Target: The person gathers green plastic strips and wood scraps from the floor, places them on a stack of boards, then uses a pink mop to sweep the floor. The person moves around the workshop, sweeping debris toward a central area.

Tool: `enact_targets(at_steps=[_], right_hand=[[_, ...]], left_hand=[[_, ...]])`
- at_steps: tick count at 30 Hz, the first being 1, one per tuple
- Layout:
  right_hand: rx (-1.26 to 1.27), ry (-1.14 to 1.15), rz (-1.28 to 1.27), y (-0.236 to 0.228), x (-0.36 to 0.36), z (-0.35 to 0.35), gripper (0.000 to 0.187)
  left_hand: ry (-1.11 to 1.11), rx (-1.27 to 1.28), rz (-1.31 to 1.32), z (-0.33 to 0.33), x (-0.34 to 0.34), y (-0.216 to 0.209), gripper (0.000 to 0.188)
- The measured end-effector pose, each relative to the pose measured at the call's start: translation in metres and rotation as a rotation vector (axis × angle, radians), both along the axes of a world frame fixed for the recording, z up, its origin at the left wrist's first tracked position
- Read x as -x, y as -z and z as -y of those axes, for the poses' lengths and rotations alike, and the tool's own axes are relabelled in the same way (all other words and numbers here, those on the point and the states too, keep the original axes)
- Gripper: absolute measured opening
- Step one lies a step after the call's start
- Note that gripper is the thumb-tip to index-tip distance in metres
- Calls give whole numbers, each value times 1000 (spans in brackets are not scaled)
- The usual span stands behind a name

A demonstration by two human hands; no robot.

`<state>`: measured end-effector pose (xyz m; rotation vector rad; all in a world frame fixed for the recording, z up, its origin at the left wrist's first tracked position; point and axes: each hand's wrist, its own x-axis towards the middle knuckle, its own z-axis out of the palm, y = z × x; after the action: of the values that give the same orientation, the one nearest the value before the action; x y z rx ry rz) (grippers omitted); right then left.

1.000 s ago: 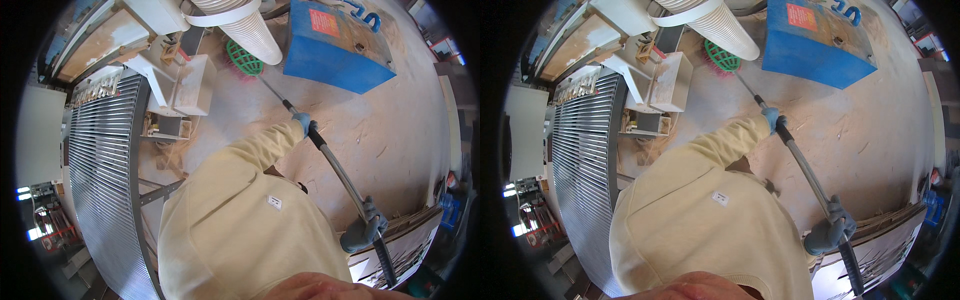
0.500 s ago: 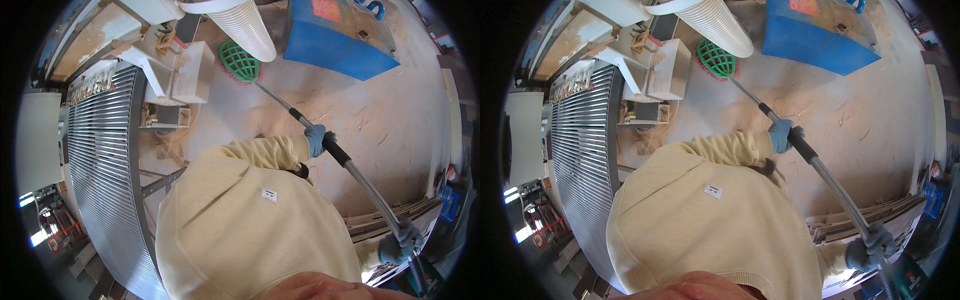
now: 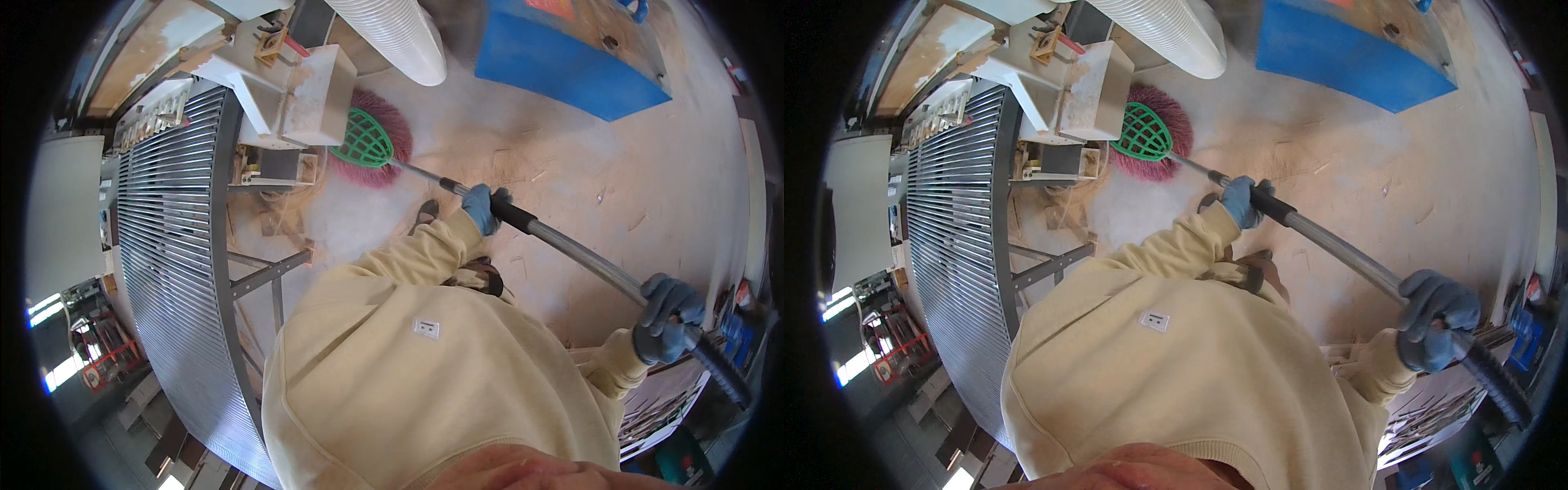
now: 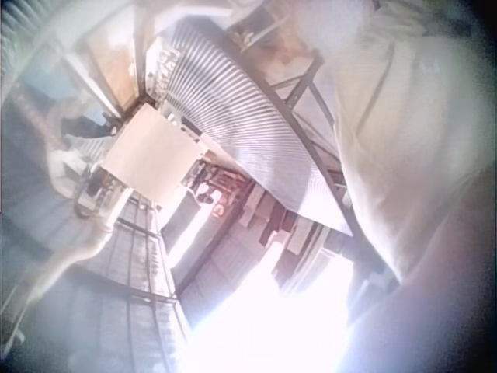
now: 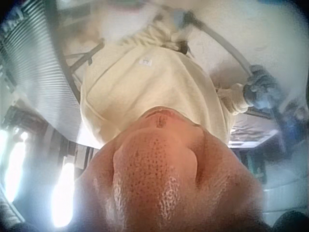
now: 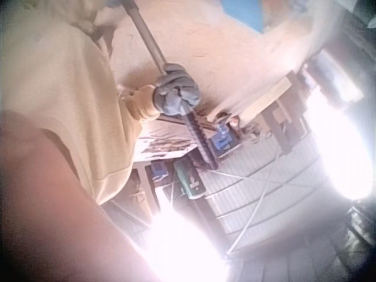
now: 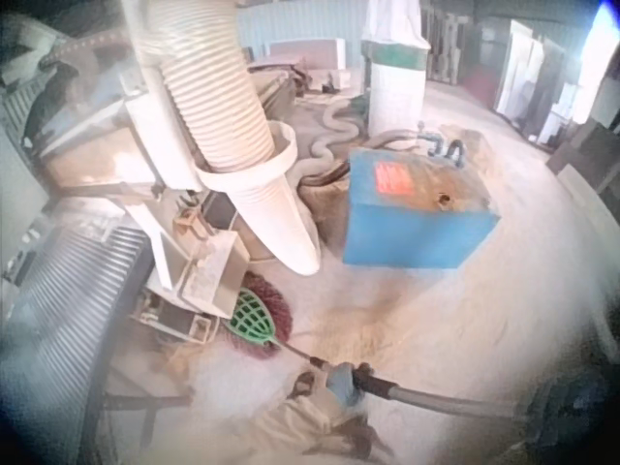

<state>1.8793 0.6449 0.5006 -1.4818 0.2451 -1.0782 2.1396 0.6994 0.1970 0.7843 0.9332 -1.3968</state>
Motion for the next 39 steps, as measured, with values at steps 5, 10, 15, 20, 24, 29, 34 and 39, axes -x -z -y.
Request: enact_targets(at_steps=[5, 10, 15, 20, 24, 29, 34, 39], right_hand=[[-54, 135, 31, 43, -82, -11, 16], [-82, 381, -25, 92, -168, -26, 26], [-28, 363, -81, 134, -254, -12, 33], [79, 147, 29, 180, -333, -3, 34], [386, 254, -244, 229, -437, 14, 24], [383, 121, 8, 274, -532, 59, 19], [437, 102, -297, 209, -466, 43, 16], [282, 129, -342, 70, -364, 25, 14]], left_hand=[[3, -106, 165, 45, -87, 39, 26], [84, -96, 316, 89, -178, 80, 26], [51, -13, 422, 134, -277, 125, 30], [43, 90, 605, 172, -379, 150, 27], [281, 159, 903, 183, -452, 166, 19], [42, 186, 697, 186, -457, 149, 13], [30, 280, 512, 148, -385, 72, 21], [-140, 628, 194, 116, -283, 7, 19]])
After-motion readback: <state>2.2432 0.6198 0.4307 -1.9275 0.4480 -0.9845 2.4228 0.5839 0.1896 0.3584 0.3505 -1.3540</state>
